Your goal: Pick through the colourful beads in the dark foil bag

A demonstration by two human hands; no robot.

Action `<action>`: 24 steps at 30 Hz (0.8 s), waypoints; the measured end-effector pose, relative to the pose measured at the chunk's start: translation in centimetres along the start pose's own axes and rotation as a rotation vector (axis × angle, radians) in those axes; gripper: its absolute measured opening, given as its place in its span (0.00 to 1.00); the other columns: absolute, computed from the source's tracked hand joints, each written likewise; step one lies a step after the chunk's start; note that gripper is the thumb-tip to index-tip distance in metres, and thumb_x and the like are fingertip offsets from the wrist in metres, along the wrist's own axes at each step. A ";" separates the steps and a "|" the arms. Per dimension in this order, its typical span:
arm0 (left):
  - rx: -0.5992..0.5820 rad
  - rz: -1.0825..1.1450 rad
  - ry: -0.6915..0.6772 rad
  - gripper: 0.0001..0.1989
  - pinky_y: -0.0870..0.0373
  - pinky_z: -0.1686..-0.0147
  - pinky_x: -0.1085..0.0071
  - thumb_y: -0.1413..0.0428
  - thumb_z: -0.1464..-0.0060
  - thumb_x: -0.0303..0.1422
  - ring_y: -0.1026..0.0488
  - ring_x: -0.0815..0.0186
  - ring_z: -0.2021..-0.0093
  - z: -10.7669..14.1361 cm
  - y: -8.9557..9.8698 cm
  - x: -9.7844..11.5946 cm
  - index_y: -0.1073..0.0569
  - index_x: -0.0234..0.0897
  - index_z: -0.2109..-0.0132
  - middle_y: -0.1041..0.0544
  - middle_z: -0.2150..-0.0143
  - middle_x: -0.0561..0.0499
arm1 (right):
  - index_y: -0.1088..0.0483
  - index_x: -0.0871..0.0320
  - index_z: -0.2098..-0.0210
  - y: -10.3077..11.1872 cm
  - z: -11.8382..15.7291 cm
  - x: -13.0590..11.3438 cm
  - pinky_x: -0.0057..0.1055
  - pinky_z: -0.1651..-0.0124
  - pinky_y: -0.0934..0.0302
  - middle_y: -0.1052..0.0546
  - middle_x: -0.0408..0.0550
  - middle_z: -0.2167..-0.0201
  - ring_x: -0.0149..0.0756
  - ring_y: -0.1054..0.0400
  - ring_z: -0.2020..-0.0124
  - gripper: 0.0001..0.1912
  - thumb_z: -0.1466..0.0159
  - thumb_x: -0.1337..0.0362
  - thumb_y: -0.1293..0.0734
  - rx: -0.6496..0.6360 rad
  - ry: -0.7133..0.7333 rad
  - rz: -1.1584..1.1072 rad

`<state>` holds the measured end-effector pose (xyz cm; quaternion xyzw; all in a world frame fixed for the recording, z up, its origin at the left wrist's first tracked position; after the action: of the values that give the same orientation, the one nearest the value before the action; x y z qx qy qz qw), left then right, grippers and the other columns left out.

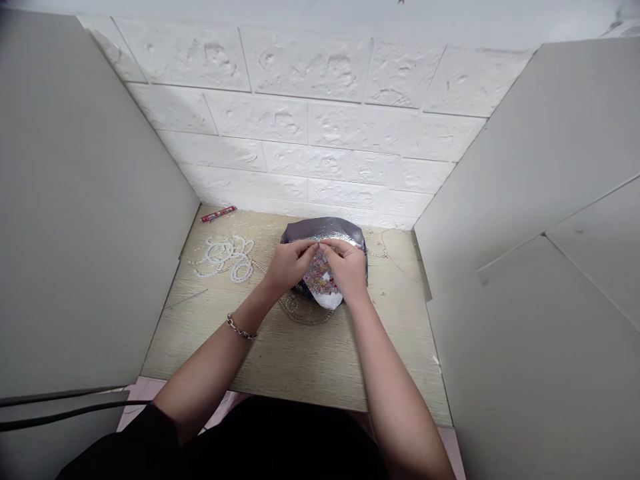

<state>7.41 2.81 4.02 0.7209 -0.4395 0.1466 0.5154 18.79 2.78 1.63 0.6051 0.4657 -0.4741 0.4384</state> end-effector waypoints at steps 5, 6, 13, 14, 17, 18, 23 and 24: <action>-0.008 0.021 0.000 0.14 0.38 0.68 0.75 0.58 0.47 0.35 0.31 0.69 0.68 -0.1 -0.1 -0.2 0.29 0.38 0.62 0.25 0.67 0.51 | 0.30 0.59 0.70 0.2 -0.1 0.0 0.25 0.82 0.52 0.36 0.39 0.85 0.23 0.50 0.86 0.14 0.52 0.56 0.37 0.011 0.005 -0.003; -0.008 0.024 0.004 0.14 0.38 0.68 0.75 0.58 0.47 0.35 0.31 0.69 0.68 -0.1 -0.2 -0.2 0.29 0.38 0.62 0.25 0.67 0.51 | 0.30 0.59 0.70 0.2 0.0 0.0 0.24 0.82 0.53 0.37 0.39 0.85 0.23 0.50 0.86 0.14 0.52 0.56 0.37 0.011 0.006 -0.004; -0.017 0.067 0.007 0.15 0.38 0.68 0.75 0.58 0.47 0.35 0.31 0.69 0.68 -0.1 -0.2 -0.2 0.29 0.38 0.63 0.26 0.67 0.52 | 0.30 0.59 0.70 0.0 0.0 0.0 0.23 0.83 0.55 0.39 0.38 0.86 0.22 0.52 0.86 0.13 0.52 0.57 0.37 0.002 0.005 -0.027; -0.012 0.072 0.013 0.15 0.38 0.69 0.76 0.58 0.47 0.35 0.31 0.70 0.68 -0.1 -0.1 -0.2 0.29 0.37 0.63 0.26 0.68 0.52 | 0.30 0.59 0.70 0.0 0.0 0.0 0.24 0.83 0.55 0.39 0.38 0.86 0.22 0.52 0.86 0.14 0.52 0.57 0.37 0.003 0.004 -0.027; 0.009 0.089 0.026 0.15 0.39 0.71 0.76 0.58 0.47 0.36 0.32 0.70 0.69 -0.2 0.0 -0.3 0.28 0.36 0.64 0.26 0.69 0.51 | 0.30 0.59 0.69 0.1 -0.1 0.1 0.24 0.82 0.53 0.38 0.39 0.86 0.23 0.50 0.85 0.14 0.52 0.56 0.37 0.012 0.002 -0.025; 0.016 0.093 0.028 0.15 0.39 0.71 0.76 0.58 0.48 0.36 0.32 0.70 0.70 -0.2 0.0 -0.4 0.28 0.36 0.64 0.26 0.70 0.51 | 0.30 0.59 0.69 0.2 -0.1 0.1 0.25 0.82 0.52 0.37 0.39 0.85 0.23 0.49 0.85 0.15 0.52 0.56 0.37 0.016 0.002 -0.023; 0.030 0.089 0.024 0.15 0.40 0.73 0.77 0.57 0.48 0.37 0.33 0.71 0.72 -0.1 0.1 -0.4 0.28 0.36 0.65 0.26 0.72 0.51 | 0.30 0.59 0.69 0.3 -0.1 0.1 0.25 0.83 0.52 0.36 0.39 0.86 0.24 0.48 0.85 0.16 0.52 0.56 0.38 0.025 0.010 -0.005; 0.037 0.087 0.027 0.15 0.40 0.73 0.77 0.57 0.48 0.37 0.33 0.71 0.72 -0.1 0.1 -0.4 0.28 0.35 0.65 0.26 0.73 0.51 | 0.30 0.59 0.69 0.3 -0.1 0.1 0.25 0.83 0.52 0.36 0.39 0.86 0.24 0.48 0.86 0.15 0.52 0.56 0.38 0.024 0.013 -0.005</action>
<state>7.10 3.11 3.87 0.7084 -0.4608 0.1867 0.5010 19.11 2.86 1.61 0.6122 0.4644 -0.4768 0.4268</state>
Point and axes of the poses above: each hand's wrist, its own z-axis away from the middle knuckle, its own y-axis out of the back of the hand, x = y × z, the point moved 7 cm from there along -z, towards the middle knuckle
